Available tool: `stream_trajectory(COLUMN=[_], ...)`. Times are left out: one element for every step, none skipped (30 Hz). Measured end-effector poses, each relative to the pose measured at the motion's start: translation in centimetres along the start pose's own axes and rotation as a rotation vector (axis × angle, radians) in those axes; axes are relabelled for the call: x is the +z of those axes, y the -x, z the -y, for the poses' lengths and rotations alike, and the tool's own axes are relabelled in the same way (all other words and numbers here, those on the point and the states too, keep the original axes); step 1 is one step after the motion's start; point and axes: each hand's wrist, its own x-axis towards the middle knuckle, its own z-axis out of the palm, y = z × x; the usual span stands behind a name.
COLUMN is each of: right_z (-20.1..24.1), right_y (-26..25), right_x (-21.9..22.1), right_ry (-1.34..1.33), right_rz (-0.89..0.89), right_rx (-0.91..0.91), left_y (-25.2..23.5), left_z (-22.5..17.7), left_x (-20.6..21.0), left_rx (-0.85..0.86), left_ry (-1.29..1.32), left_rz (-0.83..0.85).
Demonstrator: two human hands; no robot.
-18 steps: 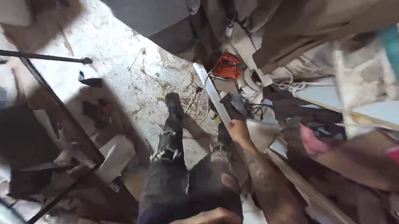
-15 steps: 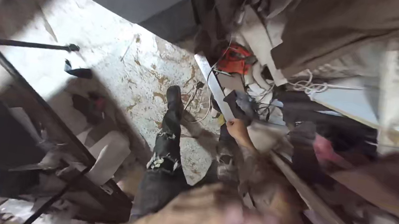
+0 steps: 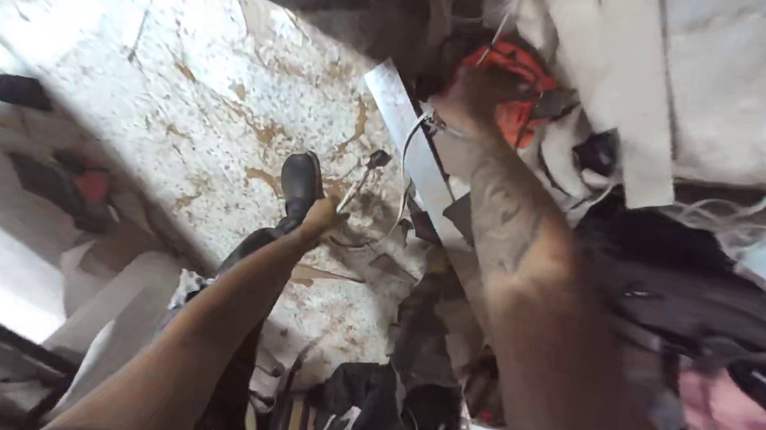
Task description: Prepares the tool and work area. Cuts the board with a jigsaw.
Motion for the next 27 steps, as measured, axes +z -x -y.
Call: stream_trajectory(right_z=[-0.7,-0.6,-0.2,0.3,0.5,0.5,0.4,0.4,0.5,0.5,0.5,0.5,0.2,-0.3,-1.1,-1.7,-2.4,-3.0,-3.3,-3.1,-2.5,-1.7,-0.8,0.3,1.3,2.3,3.0], right_y=[-1.3,-1.6,-1.2,-0.6,0.6,2.5,4.7,7.3,10.1,13.2,16.3,18.9,21.4,23.7,25.8,27.9,29.9,31.4,33.0,34.7,36.6,38.5,40.5,42.5,44.5,46.2,47.6], right_x=[1.1,1.9,2.3,2.5,2.9,3.4,3.7,3.5,2.9,2.2,1.6,0.9,0.1,-0.9,-2.1,-3.4,-4.4,-5.5,-6.5,-7.3,-7.9,-8.3,-8.5,-8.3,-8.0,-7.6,-7.3], right_ry=[0.005,0.014,0.021,0.023,-0.003,-0.016,-0.002,0.024,0.038,0.033,0.005,-0.027,-0.063,-0.092,-0.121,-0.156,-0.210,-0.284,-0.378,-0.479,-0.575,-0.648,-0.672,-0.670,-0.666,-0.627,-0.576], right_rz=[0.048,0.093,0.136,0.158,0.171,0.182,0.175,0.165,0.162,0.164,0.143,0.093,0.029,-0.050,-0.123,-0.163,-0.193,-0.221,-0.242,-0.251,-0.243,-0.233,-0.219,-0.206,-0.165,-0.114,-0.067], right_rx=[-0.036,-0.045,-0.038,-0.035,-0.044,-0.065,-0.098,-0.119,-0.120,-0.106,-0.103,-0.102,-0.099,-0.096,-0.086,-0.068,-0.055,-0.051,-0.057,-0.067,-0.082,-0.104,-0.117,-0.111,-0.077,-0.025,0.027], left_y=[-2.8,-4.8,-6.4,-7.7,-8.5,-8.7,-8.7,-8.4,-8.1,-7.3,-6.0,-4.2,-1.6,1.3,4.5,7.9,11.0,13.4,15.4,17.1,18.5,19.6,20.4,20.8,21.0,21.1,21.3], left_z=[-0.6,-1.3,-2.4,-3.5,-4.3,-4.6,-4.8,-5.0,-5.1,-5.1,-5.0,-5.2,-5.5,-6.2,-7.2,-8.3,-9.4,-10.9,-12.4,-13.8,-15.2,-16.4,-17.4,-18.1,-18.5,-18.9,-19.1], left_x=[0.1,0.2,0.3,0.3,0.7,1.5,2.3,3.1,3.9,4.7,5.3,5.5,5.7,5.6,5.3,5.0,4.4,3.6,2.9,2.4,2.0,1.8,2.0,2.3,2.6,2.9,3.4], left_rx=[0.017,0.031,0.039,0.042,0.031,0.020,0.018,0.032,0.049,0.043,0.023,-0.003,-0.029,-0.039,-0.027,0.003,0.049,0.134,0.222,0.265,0.257,0.225,0.184,0.147,0.116,0.099,0.083], left_ry=[0.040,0.098,0.154,0.198,0.234,0.258,0.278,0.304,0.353,0.427,0.553,0.718,0.882,1.019,1.130,1.217,1.285,1.312,1.314,1.296,1.277,1.260,1.253,1.248,1.245,1.250,1.249], left_rz=[-0.024,-0.034,-0.021,-0.003,0.019,0.044,0.070,0.087,0.084,0.077,0.069,0.068,0.114,0.198,0.295,0.375,0.438,0.492,0.547,0.577,0.581,0.590,0.607,0.643,0.690,0.713,0.699])
